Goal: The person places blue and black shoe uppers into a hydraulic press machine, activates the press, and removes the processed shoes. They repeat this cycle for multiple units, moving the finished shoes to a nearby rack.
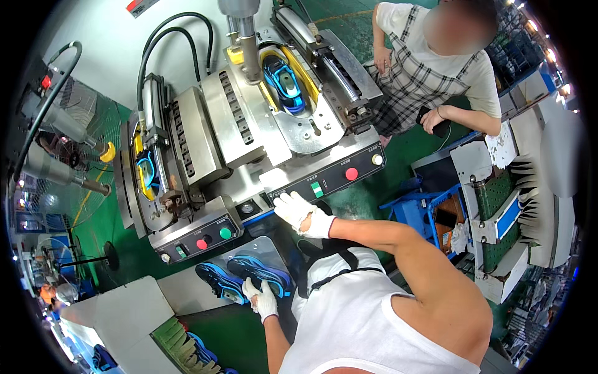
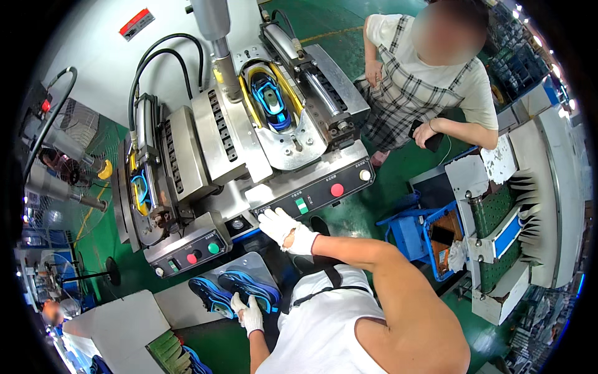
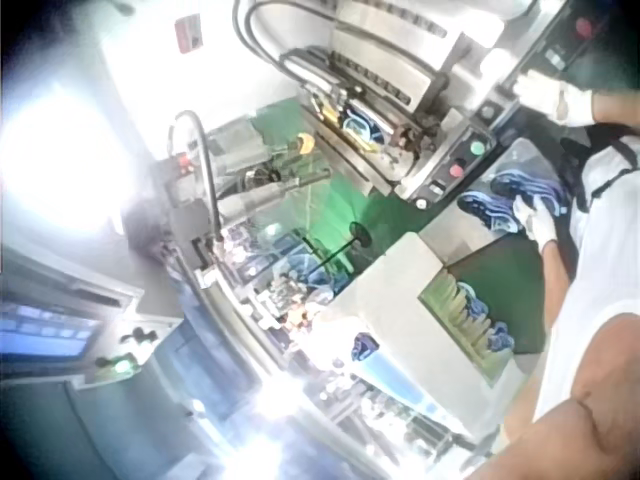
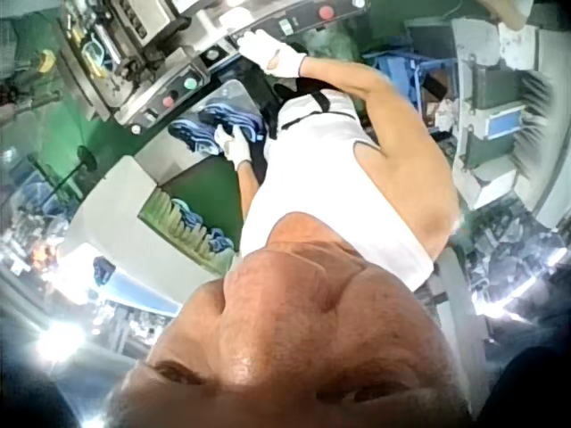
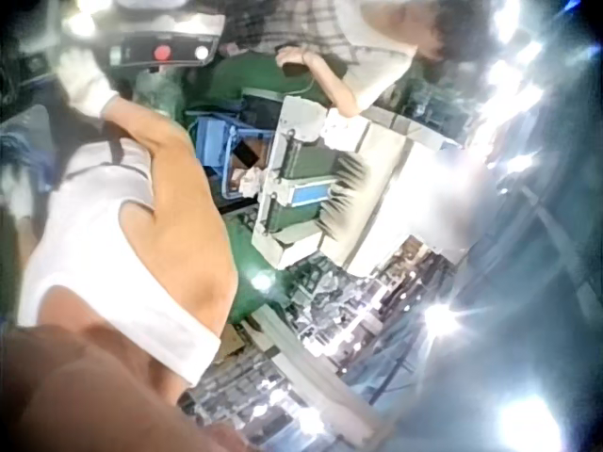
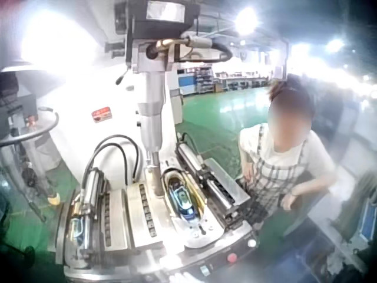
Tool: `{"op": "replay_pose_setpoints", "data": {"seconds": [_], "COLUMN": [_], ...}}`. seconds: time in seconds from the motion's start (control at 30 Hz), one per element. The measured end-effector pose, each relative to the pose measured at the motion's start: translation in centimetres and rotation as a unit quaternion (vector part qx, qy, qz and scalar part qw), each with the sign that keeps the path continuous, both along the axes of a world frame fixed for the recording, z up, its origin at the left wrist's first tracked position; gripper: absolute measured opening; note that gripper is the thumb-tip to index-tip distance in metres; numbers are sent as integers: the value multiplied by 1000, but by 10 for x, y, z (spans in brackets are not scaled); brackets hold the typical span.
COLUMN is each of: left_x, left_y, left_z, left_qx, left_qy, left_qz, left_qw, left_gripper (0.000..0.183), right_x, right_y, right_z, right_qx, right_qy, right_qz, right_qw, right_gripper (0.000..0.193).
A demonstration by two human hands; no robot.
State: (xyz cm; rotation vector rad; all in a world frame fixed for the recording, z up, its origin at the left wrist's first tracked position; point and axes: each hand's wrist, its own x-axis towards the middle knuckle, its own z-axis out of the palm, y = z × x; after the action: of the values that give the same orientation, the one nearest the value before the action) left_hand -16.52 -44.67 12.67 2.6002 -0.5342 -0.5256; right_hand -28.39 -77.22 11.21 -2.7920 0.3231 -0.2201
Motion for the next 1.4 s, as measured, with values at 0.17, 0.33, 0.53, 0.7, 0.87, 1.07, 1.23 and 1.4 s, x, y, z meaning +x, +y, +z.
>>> {"op": "replay_pose_setpoints", "data": {"seconds": [0.17, 0.33, 0.53, 0.7, 0.87, 1.07, 1.23, 1.4], "left_x": [-6, 0, -4, 4, 36, 85, 78, 62], "left_y": [0, -2, -3, 10, 17, 16, 10, 31], "left_z": [-2, -14, -13, -7, 20, 6, 19, 58], "left_qx": [-5, -10, -4, 50, 88, 82, 86, -38], "left_qy": [16, 8, -16, -24, -40, 41, 61, 104], "left_qz": [33, 17, 10, -70, -180, -255, -234, -231], "left_qw": [999, 1000, 1000, 996, 979, 963, 966, 967], "left_gripper": [62, 60, 60, 64, 48, 35, 37, 73], "right_x": [-47, -108, -132, -116, -88, -38, 6, 39], "right_y": [-8, -5, -4, -5, -5, 17, 62, 126], "right_z": [63, 57, 83, 79, 90, 89, 54, 80], "right_qx": [123, 252, 387, 399, 421, 456, 437, 377], "right_qy": [-71, -107, -96, -84, 23, 62, 70, 201], "right_qz": [-31, -184, -274, -161, -73, 49, 100, 77], "right_qw": [989, 944, 875, 899, 904, 886, 891, 901], "right_gripper": [71, 53, 21, 22, 37, 40, 44, 49]}}
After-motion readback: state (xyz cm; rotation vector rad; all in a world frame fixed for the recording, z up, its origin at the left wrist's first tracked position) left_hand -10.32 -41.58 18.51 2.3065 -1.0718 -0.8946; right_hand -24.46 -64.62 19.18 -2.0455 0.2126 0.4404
